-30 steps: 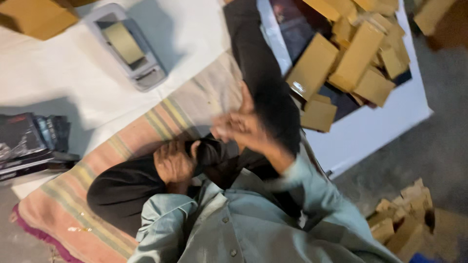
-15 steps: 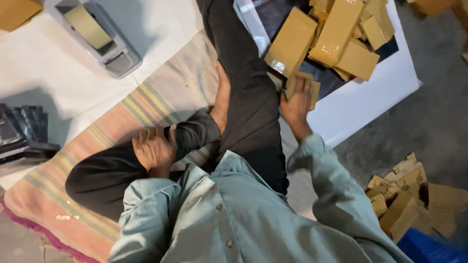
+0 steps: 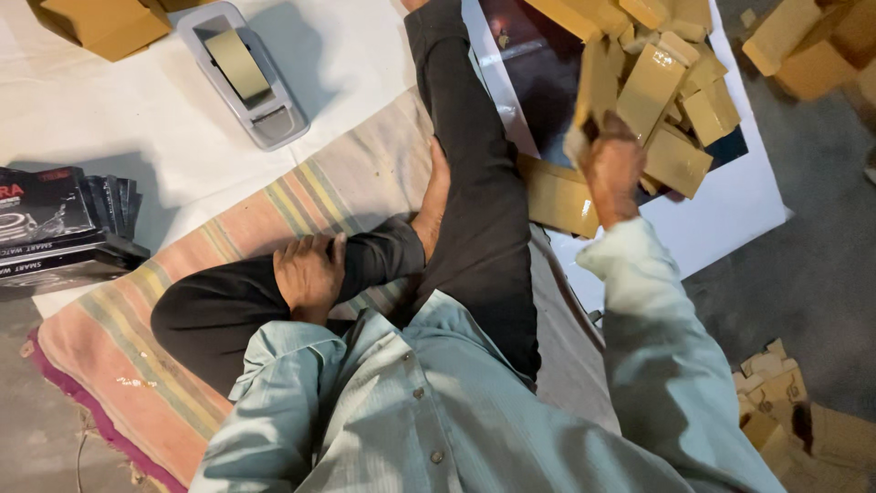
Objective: The person sits cross-legged on a mat and repeatedly seals small cardboard boxes with clear packing tape. They use a tape dispenser to apply tape to the box flaps, press the tape down, and then place the sealed boxes into a larger container.
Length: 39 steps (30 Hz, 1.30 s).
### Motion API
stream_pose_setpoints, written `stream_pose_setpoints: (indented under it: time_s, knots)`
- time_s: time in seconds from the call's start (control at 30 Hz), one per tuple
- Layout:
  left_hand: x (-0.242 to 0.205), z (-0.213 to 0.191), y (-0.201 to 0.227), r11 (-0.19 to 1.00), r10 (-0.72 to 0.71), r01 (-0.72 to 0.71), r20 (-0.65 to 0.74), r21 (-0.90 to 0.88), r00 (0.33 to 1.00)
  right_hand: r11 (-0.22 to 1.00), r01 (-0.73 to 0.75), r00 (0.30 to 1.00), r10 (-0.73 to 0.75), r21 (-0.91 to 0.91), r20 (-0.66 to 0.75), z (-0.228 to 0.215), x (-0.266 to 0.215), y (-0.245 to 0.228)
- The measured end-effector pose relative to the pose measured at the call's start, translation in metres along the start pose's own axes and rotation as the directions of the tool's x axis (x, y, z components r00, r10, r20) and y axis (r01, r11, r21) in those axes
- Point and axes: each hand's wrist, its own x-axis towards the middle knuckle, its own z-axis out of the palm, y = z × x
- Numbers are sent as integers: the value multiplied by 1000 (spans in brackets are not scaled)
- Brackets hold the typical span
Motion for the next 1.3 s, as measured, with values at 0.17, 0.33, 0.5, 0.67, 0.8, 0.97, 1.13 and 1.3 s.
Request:
stream_pose_setpoints:
  time_s: [0.17, 0.33, 0.5, 0.67, 0.8, 0.97, 1.13, 1.3]
  knots:
    - [18, -60, 17, 751, -213, 178, 22, -635, 977, 889, 138, 990, -122, 436, -65, -122, -26, -96]
    - [18, -168, 28, 865, 406, -439, -176, -242, 897, 480, 806, 550, -824, 345, -139, -164, -39, -207]
    - [31, -208, 33, 780, 617, -559, 192, -282, 763, -75, 967, -4, -960, 243, -281, -179, -28, -275]
    - [20, -179, 7, 567, 400, 329, 602, -755, 691, 41, 996, 69, -922, 83, -380, -182, -4, -303]
    - [-11, -134, -5, 160, 3, 338, 342, -928, 940, 636, 629, 777, -533, 447, -334, -166, 5, -281]
    - [-44, -71, 14, -133, -405, 129, 172, -983, 898, 186, -215, 913, -309, 959, 264, -87, -57, -301]
    - [-64, -54, 34, 19, -368, 314, 286, -949, 885, -85, -546, 785, -401, 833, 473, -32, -115, -336]
    - [-29, -74, 24, 353, -484, 13, -171, -936, 858, 58, -369, 825, -439, 928, 356, -42, -124, -354]
